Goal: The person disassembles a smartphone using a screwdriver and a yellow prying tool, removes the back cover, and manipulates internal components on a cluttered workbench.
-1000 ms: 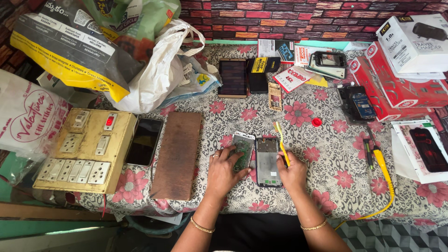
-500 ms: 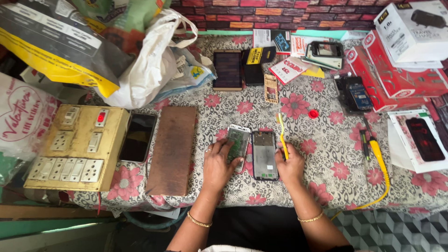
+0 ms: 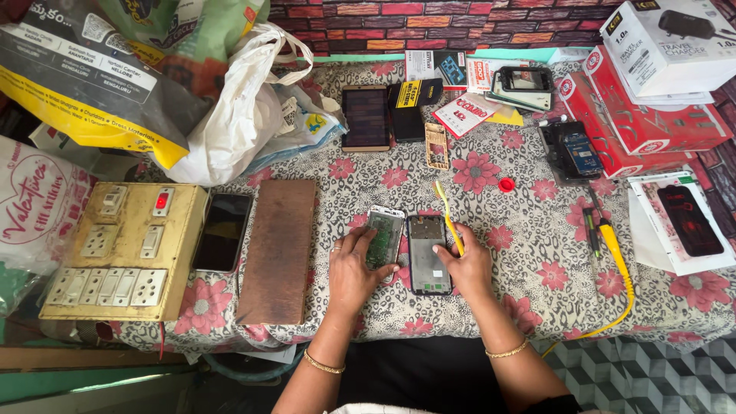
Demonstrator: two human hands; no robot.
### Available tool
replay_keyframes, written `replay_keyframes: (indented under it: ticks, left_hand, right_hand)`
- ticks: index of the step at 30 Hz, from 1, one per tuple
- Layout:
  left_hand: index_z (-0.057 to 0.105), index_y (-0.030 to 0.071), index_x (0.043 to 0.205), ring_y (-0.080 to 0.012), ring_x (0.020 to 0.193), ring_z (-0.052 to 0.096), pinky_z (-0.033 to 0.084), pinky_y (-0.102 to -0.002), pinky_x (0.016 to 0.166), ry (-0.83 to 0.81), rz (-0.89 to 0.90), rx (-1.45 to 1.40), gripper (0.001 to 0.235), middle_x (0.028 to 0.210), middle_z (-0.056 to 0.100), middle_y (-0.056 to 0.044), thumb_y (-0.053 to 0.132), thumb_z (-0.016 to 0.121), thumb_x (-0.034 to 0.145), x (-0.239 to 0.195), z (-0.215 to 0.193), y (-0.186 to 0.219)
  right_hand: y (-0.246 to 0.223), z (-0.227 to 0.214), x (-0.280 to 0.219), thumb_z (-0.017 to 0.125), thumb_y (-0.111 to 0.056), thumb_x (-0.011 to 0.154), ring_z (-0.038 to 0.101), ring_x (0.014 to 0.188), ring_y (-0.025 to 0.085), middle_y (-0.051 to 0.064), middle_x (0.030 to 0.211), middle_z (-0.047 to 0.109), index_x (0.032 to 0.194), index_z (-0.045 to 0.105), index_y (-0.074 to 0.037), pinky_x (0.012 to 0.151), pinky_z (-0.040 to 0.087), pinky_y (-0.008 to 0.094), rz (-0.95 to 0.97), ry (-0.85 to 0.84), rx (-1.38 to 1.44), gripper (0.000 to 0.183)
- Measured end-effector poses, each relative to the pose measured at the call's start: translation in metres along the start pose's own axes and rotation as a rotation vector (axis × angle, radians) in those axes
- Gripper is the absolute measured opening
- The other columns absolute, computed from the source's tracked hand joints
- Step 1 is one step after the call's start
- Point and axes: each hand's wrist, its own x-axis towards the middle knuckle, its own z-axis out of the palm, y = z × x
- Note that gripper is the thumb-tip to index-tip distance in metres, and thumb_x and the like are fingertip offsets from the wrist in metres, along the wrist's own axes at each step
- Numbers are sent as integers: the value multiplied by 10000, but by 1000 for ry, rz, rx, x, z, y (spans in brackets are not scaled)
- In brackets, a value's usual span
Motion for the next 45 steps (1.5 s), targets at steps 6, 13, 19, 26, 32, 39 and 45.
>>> replay_keyframes:
  ticks: [6,13,19,26,32,39,45]
  left_hand:
    - [671,46,1272,-349,1321,470,275,-590,1082,236,-103,179,820,1303,635,-132,444,927,603,-2,8,-5]
    - [709,45,1171,-357,1268,492,288,-592,1071,152,-12,207,856,1290,641,-142,629,876,567,-3,11,-10]
    - [742,82,1150,-330,1246,539,311,-553,1093,89,80,165,876,1278,647,-141,678,848,517,-6,4,-6]
    - [749,84,1097,-343,1230,540,313,-544,1076,62,113,128,789,1260,651,-123,596,895,515,-8,0,-1]
    - [755,88,1076,-345,1225,544,320,-540,1071,95,144,113,678,1283,652,-121,492,915,556,-9,4,-4]
    - [756,63,909,-325,1099,618,434,-480,959,100,203,31,496,1161,712,-106,481,879,671,-12,10,-10]
    - [601,127,529,-191,510,598,506,-356,520,136,566,-50,485,577,583,-18,310,839,909,-22,12,-15]
  right_hand:
    - [1,4,-2,843,-285,792,671,560,246,82,662,684,1203,683,-131,558,533,392,-27,43,-76,467]
    - [10,7,-2,674,-158,884,704,610,278,132,815,740,1163,686,-115,579,550,404,-106,124,54,282]
    - [12,9,-2,676,-145,873,712,642,303,146,815,739,1118,700,-107,598,549,411,-110,132,33,249]
    - [12,10,-2,686,-141,875,729,707,298,140,844,745,1086,709,-99,634,560,398,-151,157,53,216]
    - [12,8,-3,668,-75,870,714,698,258,122,870,724,1169,675,-63,648,564,388,-170,226,156,299]
    - [-7,-5,-4,713,-42,778,590,1170,347,139,1222,639,1219,652,-53,1046,463,485,-414,374,-171,445]
    - [-45,-17,-1,734,-66,836,546,1237,346,168,1341,603,1240,682,-70,1078,428,469,-488,358,-83,408]
